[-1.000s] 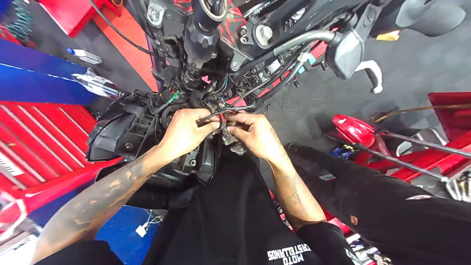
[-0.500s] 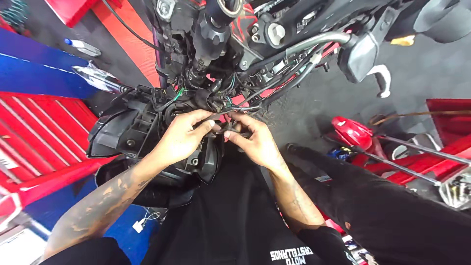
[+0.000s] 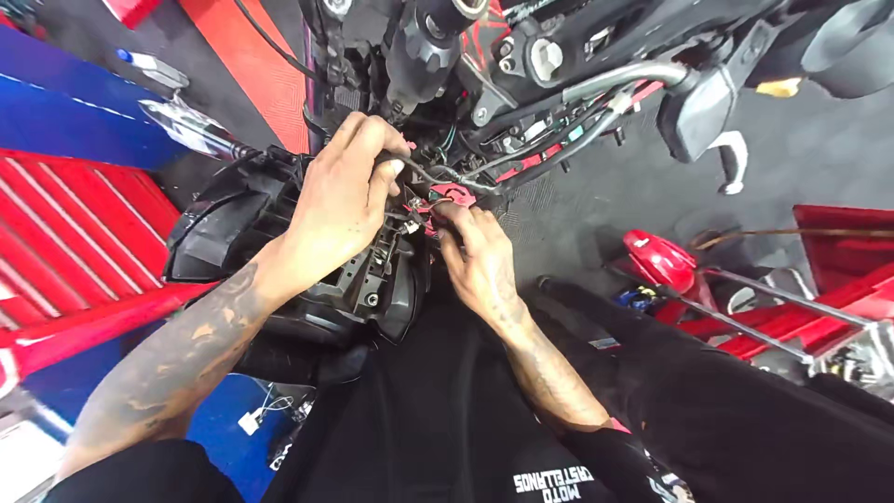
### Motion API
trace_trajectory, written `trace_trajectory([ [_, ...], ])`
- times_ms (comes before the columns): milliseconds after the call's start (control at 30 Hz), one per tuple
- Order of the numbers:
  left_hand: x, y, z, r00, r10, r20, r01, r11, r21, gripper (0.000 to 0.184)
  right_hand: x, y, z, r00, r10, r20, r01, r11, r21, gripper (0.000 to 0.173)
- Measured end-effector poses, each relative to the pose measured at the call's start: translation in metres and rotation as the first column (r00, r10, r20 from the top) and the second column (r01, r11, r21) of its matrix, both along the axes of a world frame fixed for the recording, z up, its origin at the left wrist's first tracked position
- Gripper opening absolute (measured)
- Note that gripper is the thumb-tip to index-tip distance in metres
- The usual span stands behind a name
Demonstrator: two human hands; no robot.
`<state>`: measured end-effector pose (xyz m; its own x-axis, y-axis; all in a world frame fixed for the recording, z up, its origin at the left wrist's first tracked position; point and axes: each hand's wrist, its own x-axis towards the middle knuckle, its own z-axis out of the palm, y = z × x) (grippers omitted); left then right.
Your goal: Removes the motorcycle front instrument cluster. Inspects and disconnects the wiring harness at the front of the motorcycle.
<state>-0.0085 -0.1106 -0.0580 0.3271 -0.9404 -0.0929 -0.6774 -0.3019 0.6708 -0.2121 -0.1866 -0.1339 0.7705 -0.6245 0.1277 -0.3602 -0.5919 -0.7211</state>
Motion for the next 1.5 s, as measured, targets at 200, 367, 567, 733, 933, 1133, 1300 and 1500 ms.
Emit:
trace_trajectory([
  [200,-0.004,0.004,-0.002,0.969,-0.202,0.139,0.228,0.952,-0.204,0.025,0.0,0.011,-0.008,0.999,-0.051,0.018,0.052,0.998,-0.037,0.031],
  [367,-0.002,0.008,-0.003,0.874,-0.403,0.27,0.409,0.912,0.039,0.028,0.0,0.006,-0.008,0.995,-0.023,0.1,0.014,0.996,0.092,0.027],
  [567,-0.007,0.017,-0.018,0.772,-0.341,0.536,0.43,0.902,-0.046,0.022,-0.001,-0.011,0.007,0.996,-0.015,0.087,-0.032,0.855,0.518,0.028],
  [733,0.0,0.013,-0.018,0.785,-0.29,0.547,0.409,0.906,-0.106,0.018,-0.001,-0.024,0.02,0.978,0.119,0.172,-0.203,0.734,0.648,0.042],
  [933,0.006,0.01,-0.018,0.872,-0.238,0.428,0.322,0.937,-0.134,0.017,-0.004,-0.019,0.032,0.98,0.15,0.128,-0.197,0.722,0.664,0.06],
  [1133,0.015,0.011,-0.016,0.943,-0.194,0.27,0.23,0.967,-0.108,0.025,-0.01,-0.018,0.04,0.964,0.06,0.261,-0.255,0.507,0.824,0.042],
  [1300,0.029,0.007,-0.01,0.968,-0.225,0.114,0.241,0.959,-0.147,0.031,-0.016,-0.027,0.031,0.964,0.001,0.266,-0.245,0.387,0.889,0.042],
  [1500,0.046,0.006,0.015,0.967,-0.211,-0.14,0.183,0.965,-0.188,0.006,-0.024,-0.049,0.007,0.955,-0.094,0.281,-0.25,0.253,0.935,0.035],
])
